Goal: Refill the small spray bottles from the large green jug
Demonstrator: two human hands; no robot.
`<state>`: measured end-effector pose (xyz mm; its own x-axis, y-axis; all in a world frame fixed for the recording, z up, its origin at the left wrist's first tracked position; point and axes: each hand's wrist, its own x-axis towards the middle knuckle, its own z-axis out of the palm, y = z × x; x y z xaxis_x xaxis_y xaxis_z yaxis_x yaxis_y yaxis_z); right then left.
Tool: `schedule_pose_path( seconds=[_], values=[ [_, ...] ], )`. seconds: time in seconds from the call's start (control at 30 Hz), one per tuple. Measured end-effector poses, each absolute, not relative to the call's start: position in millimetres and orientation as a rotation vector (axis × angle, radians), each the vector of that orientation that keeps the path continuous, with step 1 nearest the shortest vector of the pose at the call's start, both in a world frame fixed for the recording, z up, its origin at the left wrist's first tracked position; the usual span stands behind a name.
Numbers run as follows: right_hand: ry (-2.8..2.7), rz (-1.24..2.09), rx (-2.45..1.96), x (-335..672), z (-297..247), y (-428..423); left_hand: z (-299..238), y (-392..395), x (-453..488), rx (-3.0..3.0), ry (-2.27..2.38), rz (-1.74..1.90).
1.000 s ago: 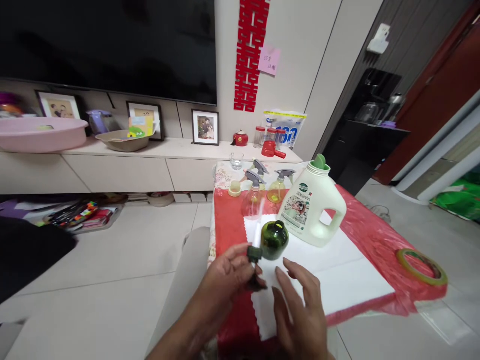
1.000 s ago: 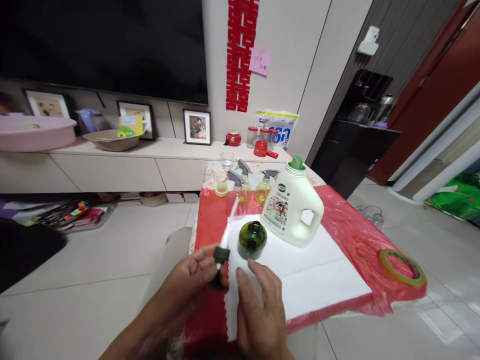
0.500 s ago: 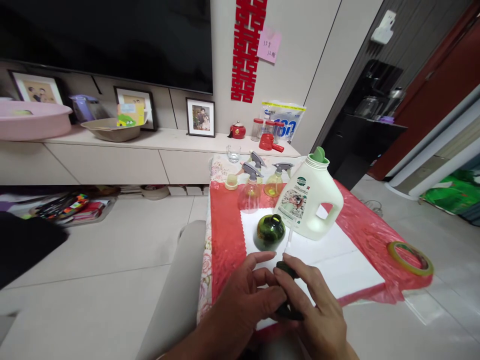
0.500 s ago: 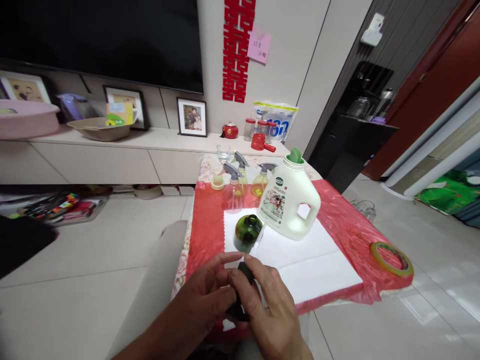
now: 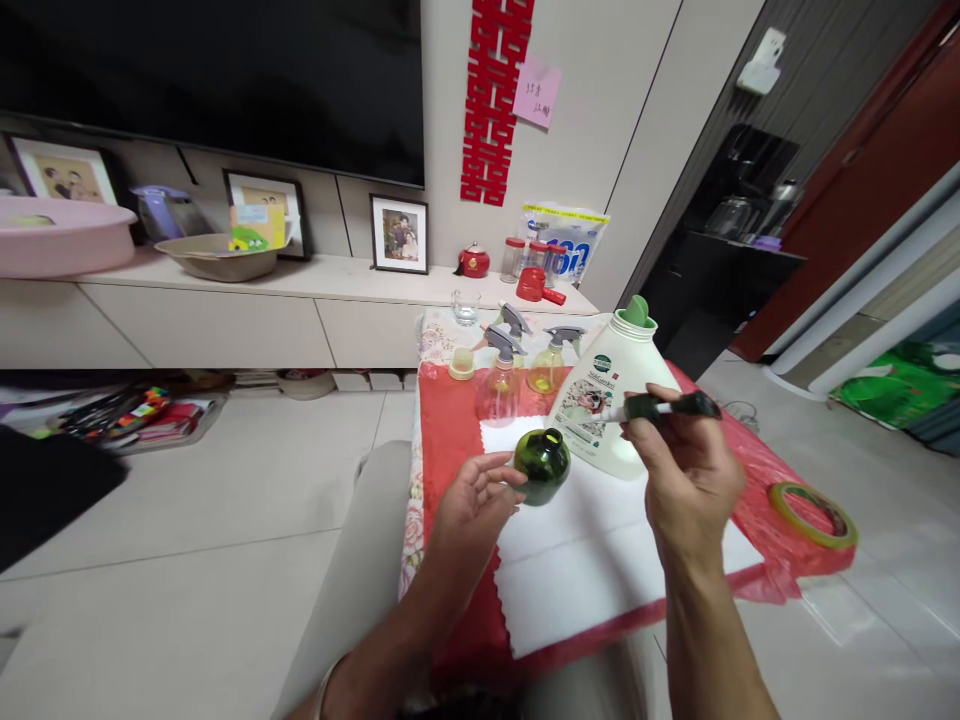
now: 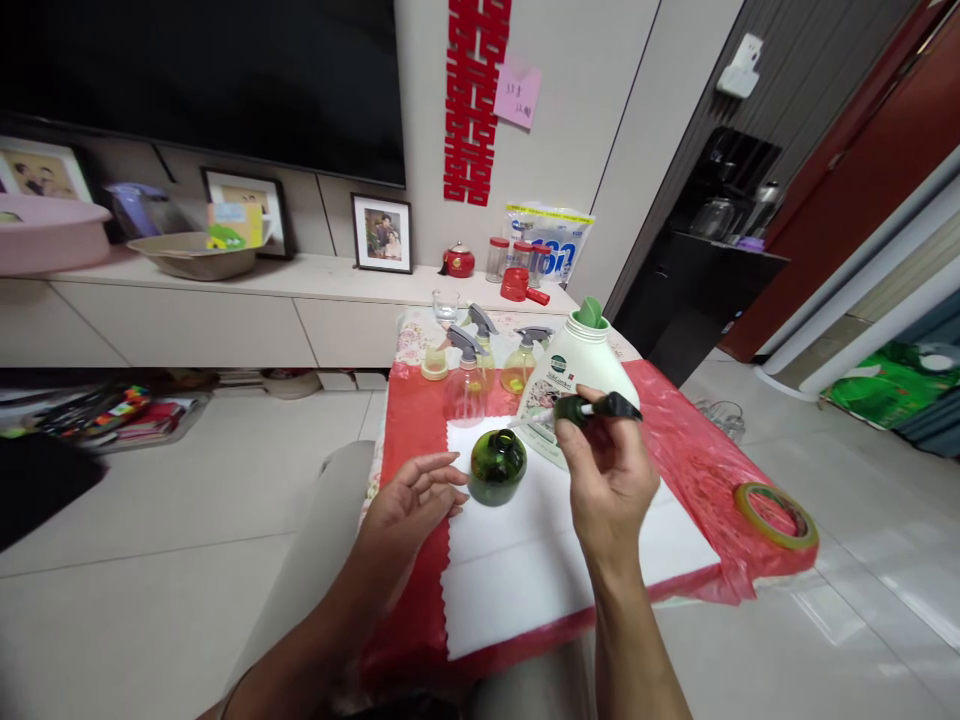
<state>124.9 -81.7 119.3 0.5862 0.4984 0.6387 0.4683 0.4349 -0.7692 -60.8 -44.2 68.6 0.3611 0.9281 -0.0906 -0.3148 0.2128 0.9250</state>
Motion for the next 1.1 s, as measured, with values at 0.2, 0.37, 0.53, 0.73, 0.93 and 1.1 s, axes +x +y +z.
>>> schedule_pose_path(
  seconds=[0.2, 0.37, 0.53, 0.73, 0.93, 1.1],
  values=[
    [-1.181, 0.078, -1.373, 132, 115, -64, 55, -38, -60, 1.008, 0.828, 1.011],
    [-1.308, 0.243, -1.470, 133, 93, -50, 45, -30, -52, 1.092, 0.842, 1.053],
    [-1.348, 0.352, -1.479, 131, 60, -42, 40, -15, -26, 1.273, 0.912, 1.125],
    [-1.329, 0.362, -1.459, 128, 45, -39, 33, -9, 9, 1.584, 0.893, 1.304],
    [-1.304, 0.363, -1.456, 127, 44, -40, 14, -12, 17, 1.716, 0.829, 1.452],
    [-1.285, 0.397, -1.434, 123, 48, -43, 3, -10, 17, 1.789, 0.824, 1.485]
  ],
)
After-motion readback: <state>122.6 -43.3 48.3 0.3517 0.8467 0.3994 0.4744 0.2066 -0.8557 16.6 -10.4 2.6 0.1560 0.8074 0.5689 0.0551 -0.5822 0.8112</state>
